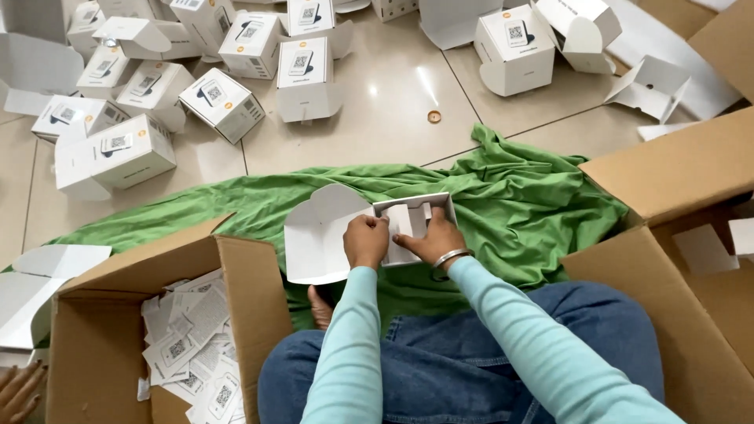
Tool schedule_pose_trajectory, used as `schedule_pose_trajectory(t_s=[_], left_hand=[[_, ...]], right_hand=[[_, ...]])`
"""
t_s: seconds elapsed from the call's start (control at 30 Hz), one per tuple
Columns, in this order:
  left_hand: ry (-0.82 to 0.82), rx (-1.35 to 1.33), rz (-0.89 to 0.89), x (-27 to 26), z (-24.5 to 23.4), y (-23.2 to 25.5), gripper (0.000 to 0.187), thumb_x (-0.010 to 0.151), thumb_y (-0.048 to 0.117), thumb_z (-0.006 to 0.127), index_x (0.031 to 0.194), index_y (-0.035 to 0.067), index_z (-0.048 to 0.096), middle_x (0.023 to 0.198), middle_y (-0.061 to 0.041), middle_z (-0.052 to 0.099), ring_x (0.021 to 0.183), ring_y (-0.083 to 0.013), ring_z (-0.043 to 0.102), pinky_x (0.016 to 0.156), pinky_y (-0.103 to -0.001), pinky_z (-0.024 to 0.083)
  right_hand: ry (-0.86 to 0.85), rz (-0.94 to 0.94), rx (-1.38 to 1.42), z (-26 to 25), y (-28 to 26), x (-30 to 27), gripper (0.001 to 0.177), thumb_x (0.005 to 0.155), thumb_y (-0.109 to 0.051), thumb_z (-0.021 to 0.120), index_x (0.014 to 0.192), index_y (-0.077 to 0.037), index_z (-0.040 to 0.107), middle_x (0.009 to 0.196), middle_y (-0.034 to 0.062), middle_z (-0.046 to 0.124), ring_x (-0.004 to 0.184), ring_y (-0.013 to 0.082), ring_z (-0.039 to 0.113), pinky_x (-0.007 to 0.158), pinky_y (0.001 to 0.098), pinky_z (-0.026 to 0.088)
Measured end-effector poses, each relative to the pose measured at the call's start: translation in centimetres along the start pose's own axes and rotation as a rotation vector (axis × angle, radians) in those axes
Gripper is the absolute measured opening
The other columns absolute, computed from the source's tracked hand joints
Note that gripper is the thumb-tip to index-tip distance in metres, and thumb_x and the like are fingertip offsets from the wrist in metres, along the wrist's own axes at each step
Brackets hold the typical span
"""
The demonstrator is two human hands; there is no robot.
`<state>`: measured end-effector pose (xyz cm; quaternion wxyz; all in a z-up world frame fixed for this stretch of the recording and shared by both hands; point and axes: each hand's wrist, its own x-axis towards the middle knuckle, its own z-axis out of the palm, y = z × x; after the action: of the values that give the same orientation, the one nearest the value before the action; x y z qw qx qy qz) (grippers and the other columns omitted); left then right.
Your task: The person folds cardboard box inserts and places them into outer boxes with instruction slips.
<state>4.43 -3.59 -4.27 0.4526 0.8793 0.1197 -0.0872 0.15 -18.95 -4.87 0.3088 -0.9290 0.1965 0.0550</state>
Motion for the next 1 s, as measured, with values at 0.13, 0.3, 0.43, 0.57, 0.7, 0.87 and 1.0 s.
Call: schedule_pose_trajectory(t_s=[0.13,0.3,0.43,0.57,0.7,0.87,1.0], left_hand=[[-0.006,0.02,-0.089,-0.2,-0.3,0.3,0.028,0.084,0.036,0.077,0.082,0.008,0.075,0.087,-0.014,0.079,0.089,-0.0306,0.075,0.087,-0.04,0.056],[0.038,0.15,0.027,-0.3,0.2,-0.4,0.032,0.069,0.033,0.087,0.08,0.009,0.069,0.089,-0.012,0.076,0.09,-0.0322,0.072,0.085,-0.042,0.056],[0.036,0.218,0.009,-0.9,0.5,-0.1,0.031,0.07,0.031,0.087,0.081,0.009,0.068,0.09,-0.013,0.075,0.091,-0.0335,0.072,0.086,-0.043,0.056],[0.07,0.251,-0.015,-1.0,0.4,-0.5,0.028,0.072,0.03,0.085,0.083,0.009,0.07,0.093,-0.014,0.074,0.093,-0.0346,0.071,0.088,-0.044,0.056],[0.128,0.246,-0.021,-0.8,1.5,-1.2,0.024,0.076,0.027,0.081,0.088,0.009,0.071,0.094,-0.015,0.075,0.094,-0.0357,0.071,0.088,-0.045,0.055],[0.12,0.299,0.005,-1.1,1.3,-0.8,0.019,0.08,0.025,0.076,0.087,0.009,0.07,0.093,-0.015,0.074,0.093,-0.0361,0.071,0.087,-0.045,0.055],[0.141,0.278,-0.003,-1.9,0.9,-0.4,0.015,0.08,0.024,0.074,0.083,0.009,0.071,0.091,-0.016,0.074,0.092,-0.0365,0.071,0.088,-0.046,0.055]], right_hand=[[-0.031,-0.034,-0.123,1.9,0.1,0.8,0.104,0.068,-0.072,0.081,0.13,0.005,0.048,0.111,0.0312,0.068,0.103,0.0436,0.069,0.09,0.048,0.056],[-0.103,-0.046,-0.11,1.9,0.4,1.5,0.089,0.067,-0.071,0.079,0.122,-0.002,0.06,0.116,0.0242,0.07,0.107,0.0404,0.069,0.091,0.0477,0.056],[-0.122,-0.047,-0.139,1.2,-0.1,1.4,0.087,0.068,-0.069,0.08,0.125,-0.005,0.061,0.121,0.0247,0.068,0.11,0.0415,0.067,0.093,0.0485,0.055],[-0.189,-0.061,-0.15,1.4,-0.4,1.9,0.089,0.067,-0.066,0.084,0.128,-0.005,0.06,0.123,0.0244,0.067,0.114,0.041,0.065,0.097,0.0485,0.053],[-0.194,-0.109,-0.151,2.8,1.6,3.0,0.084,0.066,-0.051,0.088,0.13,-0.004,0.06,0.122,0.0229,0.07,0.114,0.041,0.067,0.099,0.0478,0.054],[-0.302,-0.028,-0.149,1.6,0.3,2.7,0.093,0.065,-0.047,0.092,0.134,0.002,0.051,0.124,0.0268,0.068,0.116,0.0418,0.066,0.101,0.0458,0.053],[-0.227,0.017,-0.009,1.2,1.0,1.6,0.112,0.063,-0.045,0.094,0.142,0.009,0.035,0.129,0.0308,0.062,0.117,0.043,0.065,0.101,0.0438,0.053]])
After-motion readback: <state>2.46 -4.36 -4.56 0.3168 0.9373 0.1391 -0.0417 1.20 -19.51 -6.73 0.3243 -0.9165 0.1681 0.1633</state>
